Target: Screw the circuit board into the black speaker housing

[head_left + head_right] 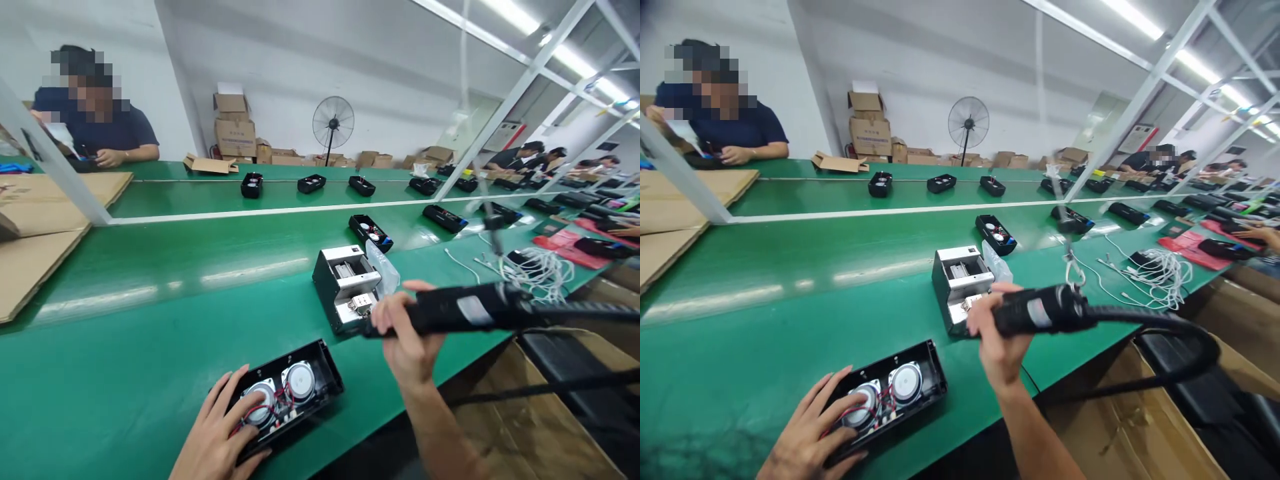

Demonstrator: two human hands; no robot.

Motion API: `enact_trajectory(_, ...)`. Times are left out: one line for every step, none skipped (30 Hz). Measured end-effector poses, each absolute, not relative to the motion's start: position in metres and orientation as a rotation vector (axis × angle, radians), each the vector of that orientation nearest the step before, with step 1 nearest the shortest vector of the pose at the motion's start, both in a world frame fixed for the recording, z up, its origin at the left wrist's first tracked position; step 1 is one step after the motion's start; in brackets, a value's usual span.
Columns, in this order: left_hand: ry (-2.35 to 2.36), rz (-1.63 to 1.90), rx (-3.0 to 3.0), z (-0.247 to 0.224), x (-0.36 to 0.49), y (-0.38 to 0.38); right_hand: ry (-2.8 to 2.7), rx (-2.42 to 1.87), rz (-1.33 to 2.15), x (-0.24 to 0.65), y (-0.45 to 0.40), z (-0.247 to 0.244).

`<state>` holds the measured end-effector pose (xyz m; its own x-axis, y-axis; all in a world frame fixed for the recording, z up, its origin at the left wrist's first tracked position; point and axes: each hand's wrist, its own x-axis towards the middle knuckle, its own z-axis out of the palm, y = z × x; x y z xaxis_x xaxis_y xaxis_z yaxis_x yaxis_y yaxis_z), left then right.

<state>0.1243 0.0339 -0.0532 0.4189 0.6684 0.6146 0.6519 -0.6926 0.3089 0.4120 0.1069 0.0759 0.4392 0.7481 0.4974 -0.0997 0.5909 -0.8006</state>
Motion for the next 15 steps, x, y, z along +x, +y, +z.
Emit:
enact_trajectory(1.213, 1.122, 2.681, -0.049, 0.119, 0.032, -0.97, -0.845, 0.491, 0.422, 0.121, 0.078)
enact_trajectory(1.185, 1.094, 2.752, -0.043, 0.114, 0.032, -0.963, -0.902, 0.406, 0.43, 0.134, 0.079)
enact_trajectory(1.145, 1.071, 2.827, -0.036, 0.111, 0.032, -0.966, -0.951, 0.361, 0.436, 0.145, 0.077)
enact_trajectory(1.098, 1.065, 2.887, -0.029, 0.111, 0.033, -0.978, -0.991, 0.345, 0.441, 0.153, 0.075)
enact_trajectory(1.058, 1.078, 2.921, -0.022, 0.112, 0.034, -0.992, -1.017, 0.351, 0.444, 0.16, 0.072)
enact_trajectory(1.038, 1.099, 2.931, -0.016, 0.116, 0.036, -1.011, -1.033, 0.372, 0.446, 0.164, 0.069)
enact_trajectory(1.032, 1.115, 2.929, -0.011, 0.121, 0.036, -1.033, -1.044, 0.397, 0.447, 0.165, 0.068)
enact_trajectory(1.035, 1.122, 2.923, -0.008, 0.128, 0.037, -1.063, -1.057, 0.43, 0.448, 0.164, 0.067)
enact_trajectory(1.057, 1.145, 2.903, -0.007, 0.137, 0.037, -1.106, -1.076, 0.478, 0.447, 0.162, 0.068)
enact_trajectory(1.097, 1.196, 2.865, -0.007, 0.146, 0.036, -1.154, -1.097, 0.544, 0.447, 0.157, 0.068)
enact_trajectory(1.142, 1.256, 2.819, -0.009, 0.155, 0.035, -1.202, -1.109, 0.635, 0.446, 0.15, 0.069)
enact_trajectory(1.183, 1.309, 2.768, -0.012, 0.163, 0.033, -1.24, -1.105, 0.744, 0.445, 0.142, 0.07)
enact_trajectory(1.219, 1.338, 2.723, -0.015, 0.17, 0.032, -1.259, -1.071, 0.857, 0.443, 0.132, 0.071)
enact_trajectory(1.247, 1.328, 2.704, -0.017, 0.176, 0.03, -1.257, -1.005, 0.954, 0.441, 0.121, 0.072)
enact_trajectory(1.266, 1.273, 2.715, -0.02, 0.181, 0.029, -1.238, -0.912, 1.025, 0.438, 0.109, 0.072)
